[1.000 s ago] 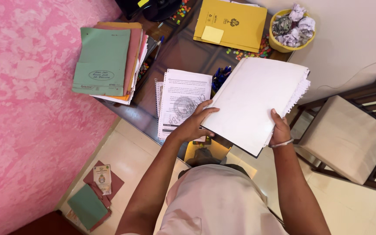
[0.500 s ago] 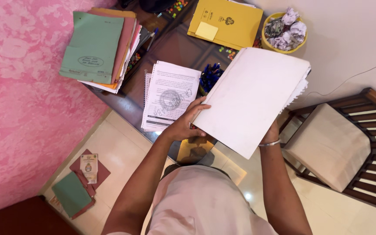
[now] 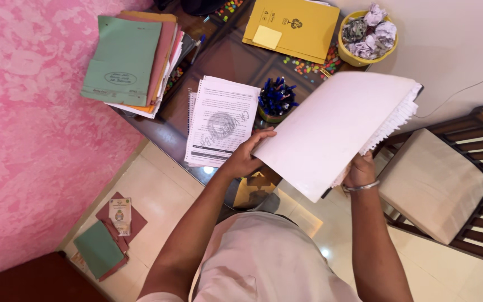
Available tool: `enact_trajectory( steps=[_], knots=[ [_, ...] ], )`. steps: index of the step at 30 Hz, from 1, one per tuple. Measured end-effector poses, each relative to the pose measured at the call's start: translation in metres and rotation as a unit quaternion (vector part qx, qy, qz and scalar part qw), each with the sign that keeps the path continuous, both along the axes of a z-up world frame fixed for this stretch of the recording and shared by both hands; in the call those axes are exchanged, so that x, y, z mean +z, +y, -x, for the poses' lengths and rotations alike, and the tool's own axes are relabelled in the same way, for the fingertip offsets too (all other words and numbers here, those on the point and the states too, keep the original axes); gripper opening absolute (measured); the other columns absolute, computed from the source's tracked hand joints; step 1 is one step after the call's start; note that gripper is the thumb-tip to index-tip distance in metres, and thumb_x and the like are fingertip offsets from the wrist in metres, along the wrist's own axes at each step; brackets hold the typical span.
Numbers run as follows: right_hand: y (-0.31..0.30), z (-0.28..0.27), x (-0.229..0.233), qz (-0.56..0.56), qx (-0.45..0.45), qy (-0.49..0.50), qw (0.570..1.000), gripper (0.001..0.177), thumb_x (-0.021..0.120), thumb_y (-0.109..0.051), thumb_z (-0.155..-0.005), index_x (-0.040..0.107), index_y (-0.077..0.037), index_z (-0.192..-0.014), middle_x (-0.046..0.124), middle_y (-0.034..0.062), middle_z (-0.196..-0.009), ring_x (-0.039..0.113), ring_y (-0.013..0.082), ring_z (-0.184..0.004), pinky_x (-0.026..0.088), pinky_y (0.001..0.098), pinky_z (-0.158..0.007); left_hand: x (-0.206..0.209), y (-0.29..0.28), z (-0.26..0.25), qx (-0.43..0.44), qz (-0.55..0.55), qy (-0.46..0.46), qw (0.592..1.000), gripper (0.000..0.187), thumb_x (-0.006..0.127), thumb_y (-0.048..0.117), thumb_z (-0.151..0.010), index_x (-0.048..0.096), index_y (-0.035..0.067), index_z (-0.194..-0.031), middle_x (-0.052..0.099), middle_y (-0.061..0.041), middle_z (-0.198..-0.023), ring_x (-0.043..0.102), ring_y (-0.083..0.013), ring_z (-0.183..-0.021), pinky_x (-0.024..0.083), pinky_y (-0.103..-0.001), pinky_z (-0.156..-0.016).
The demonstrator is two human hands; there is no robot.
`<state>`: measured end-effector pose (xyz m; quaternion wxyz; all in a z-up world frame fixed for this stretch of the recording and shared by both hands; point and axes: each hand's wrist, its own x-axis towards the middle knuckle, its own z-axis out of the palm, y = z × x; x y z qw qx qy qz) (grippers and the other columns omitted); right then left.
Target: The person organizes a cluttered desk by picking up crumpled papers and placing them into a yellow bowl. They then stack books, notebooks, and folders, arrange pens in a holder, and move a laptop and a gray bag to clear the surface.
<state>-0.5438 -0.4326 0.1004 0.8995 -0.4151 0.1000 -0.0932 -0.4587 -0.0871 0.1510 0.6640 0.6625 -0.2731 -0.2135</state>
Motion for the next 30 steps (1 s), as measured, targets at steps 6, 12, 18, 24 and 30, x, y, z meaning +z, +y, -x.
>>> enact_trajectory(
  steps=[6,12,18,24,30],
  knots=[
    [0.03,0.003,0.047,0.013,-0.018,0.019,1.0,0.05,0.068,-0.005,-0.096,0.052,-0.001,-0.143,0.063,0.0161,-0.138,0.063,0.0299,-0.125,0.052,0.047,-0.11,-0.066,0.004,-0.021,0.2,-0.054,0.11,0.972,0.028,0.063,0.015,-0.109,0.065,0.001,-0.134,0.063,-0.008,-0.091,0.058,-0.0147,-0.082,0.051,-0.031,-0.079],
    [0.057,-0.004,0.062,0.032,-0.045,0.006,0.998,0.053,0.068,-0.006,-0.096,0.05,0.0,-0.146,0.061,0.0162,-0.142,0.061,0.0303,-0.131,0.05,0.0491,-0.113,-0.071,0.04,-0.063,0.258,0.05,0.139,0.955,0.029,0.067,0.008,-0.094,0.056,0.002,-0.12,0.07,-0.001,-0.097,0.07,-0.0138,-0.084,0.055,-0.026,-0.073],
    [0.08,-0.017,0.06,0.022,-0.063,-0.013,0.998,0.051,0.066,-0.006,-0.1,0.051,-0.001,-0.148,0.06,0.0163,-0.144,0.058,0.0314,-0.133,0.048,0.0496,-0.115,-0.04,0.104,-0.074,0.452,-0.415,-0.259,0.746,0.073,0.095,0.028,-0.055,0.057,-0.002,-0.11,0.069,-0.021,-0.103,0.068,-0.042,-0.09,0.054,-0.047,-0.077],
    [0.099,-0.026,0.05,0.006,-0.086,0.006,0.996,0.048,0.063,-0.005,-0.101,0.05,-0.001,-0.147,0.06,0.0159,-0.145,0.059,0.032,-0.134,0.048,0.0493,-0.117,-0.025,0.142,-0.089,0.362,-0.442,0.032,0.82,0.055,0.092,0.028,-0.065,0.069,0.004,-0.107,0.076,-0.016,-0.099,0.074,-0.0327,-0.091,0.057,-0.043,-0.078],
    [0.099,-0.013,0.03,0.002,-0.115,0.055,0.992,0.05,0.061,-0.006,-0.1,0.048,-0.002,-0.148,0.06,0.0165,-0.143,0.06,0.032,-0.131,0.05,0.0497,-0.113,-0.034,0.16,-0.095,0.418,-0.444,-0.046,0.791,0.019,0.079,0.027,-0.083,0.08,0.016,-0.098,0.075,-0.014,-0.093,0.072,-0.037,-0.083,0.056,-0.047,-0.072]
  ],
)
